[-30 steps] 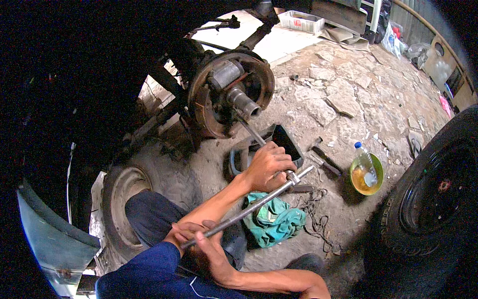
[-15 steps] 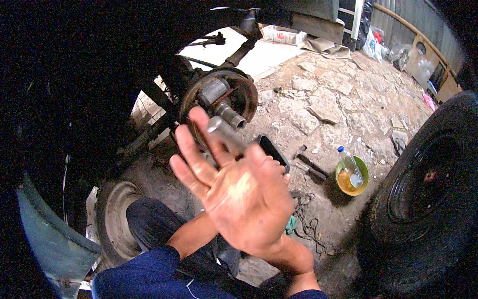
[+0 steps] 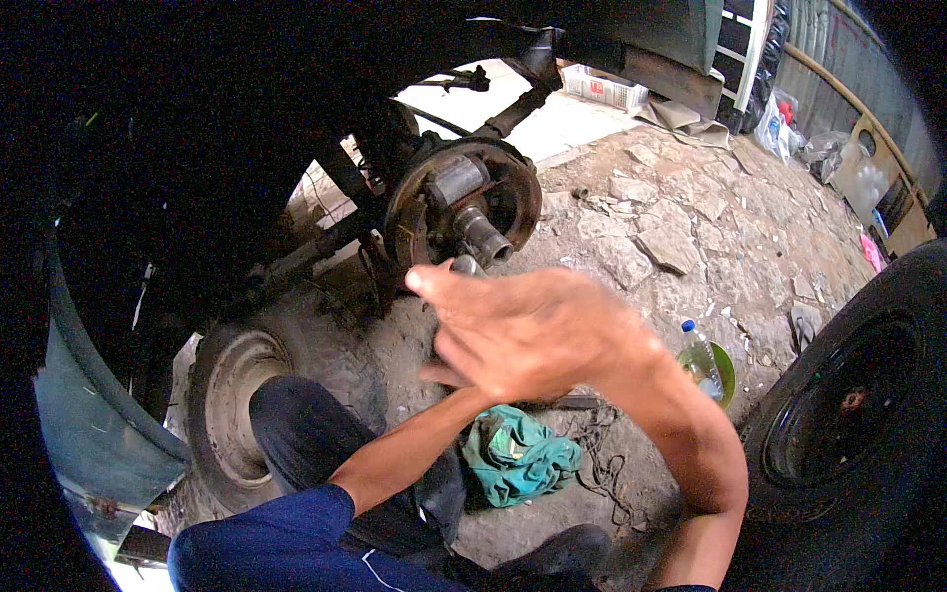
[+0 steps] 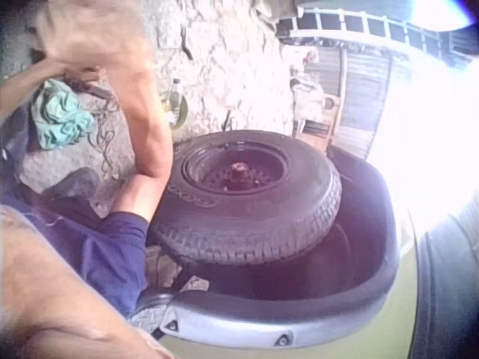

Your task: The person uses a T-handle socket wrench to turn a component on a vehicle's wheel hub and brake assembly while crouching on the ground.

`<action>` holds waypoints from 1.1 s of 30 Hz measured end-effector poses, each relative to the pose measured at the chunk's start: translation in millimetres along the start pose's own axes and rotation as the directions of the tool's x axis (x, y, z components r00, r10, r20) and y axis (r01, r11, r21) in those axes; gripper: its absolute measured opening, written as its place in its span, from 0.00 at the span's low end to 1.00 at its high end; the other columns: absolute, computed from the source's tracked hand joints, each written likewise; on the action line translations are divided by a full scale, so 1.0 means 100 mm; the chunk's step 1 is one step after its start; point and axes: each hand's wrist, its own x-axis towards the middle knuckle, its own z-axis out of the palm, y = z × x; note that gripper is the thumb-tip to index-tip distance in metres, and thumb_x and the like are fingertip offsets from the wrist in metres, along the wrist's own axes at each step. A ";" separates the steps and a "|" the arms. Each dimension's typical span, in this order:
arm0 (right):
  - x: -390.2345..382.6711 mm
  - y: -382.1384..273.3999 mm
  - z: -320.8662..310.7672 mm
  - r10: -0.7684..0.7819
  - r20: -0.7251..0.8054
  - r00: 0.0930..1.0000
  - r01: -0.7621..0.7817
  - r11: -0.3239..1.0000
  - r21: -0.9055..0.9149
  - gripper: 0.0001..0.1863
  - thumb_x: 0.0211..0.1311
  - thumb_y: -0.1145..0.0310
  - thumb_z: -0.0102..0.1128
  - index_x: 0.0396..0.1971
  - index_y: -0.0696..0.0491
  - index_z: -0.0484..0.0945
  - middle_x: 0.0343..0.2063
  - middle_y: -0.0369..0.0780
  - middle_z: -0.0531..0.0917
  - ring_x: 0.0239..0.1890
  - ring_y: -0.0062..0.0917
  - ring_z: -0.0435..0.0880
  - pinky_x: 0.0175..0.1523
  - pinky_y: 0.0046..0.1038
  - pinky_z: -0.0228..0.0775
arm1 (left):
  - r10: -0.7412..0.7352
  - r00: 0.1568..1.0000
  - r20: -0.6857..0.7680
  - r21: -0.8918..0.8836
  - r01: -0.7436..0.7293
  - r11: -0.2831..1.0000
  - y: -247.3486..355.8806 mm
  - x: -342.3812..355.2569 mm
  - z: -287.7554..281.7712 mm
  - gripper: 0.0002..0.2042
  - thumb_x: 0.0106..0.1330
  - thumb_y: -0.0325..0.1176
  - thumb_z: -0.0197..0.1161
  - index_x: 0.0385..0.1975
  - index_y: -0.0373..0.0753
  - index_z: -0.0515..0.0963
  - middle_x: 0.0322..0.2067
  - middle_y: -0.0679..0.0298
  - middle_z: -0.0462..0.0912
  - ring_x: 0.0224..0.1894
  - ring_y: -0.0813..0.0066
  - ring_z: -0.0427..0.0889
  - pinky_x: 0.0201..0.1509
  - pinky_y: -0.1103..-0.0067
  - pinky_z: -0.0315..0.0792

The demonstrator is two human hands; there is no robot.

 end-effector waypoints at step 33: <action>-2.05 -3.19 1.33 0.358 0.142 -0.923 -0.215 -0.785 0.580 0.34 0.71 0.38 0.28 0.22 0.53 0.70 0.19 0.32 0.67 0.25 0.21 0.63 0.34 0.25 0.55 | -0.144 0.985 0.092 -0.149 0.156 0.976 -0.09 0.53 0.00 0.27 0.67 0.52 0.51 0.10 0.40 0.80 0.09 0.50 0.73 0.15 0.52 0.77 0.21 0.64 0.68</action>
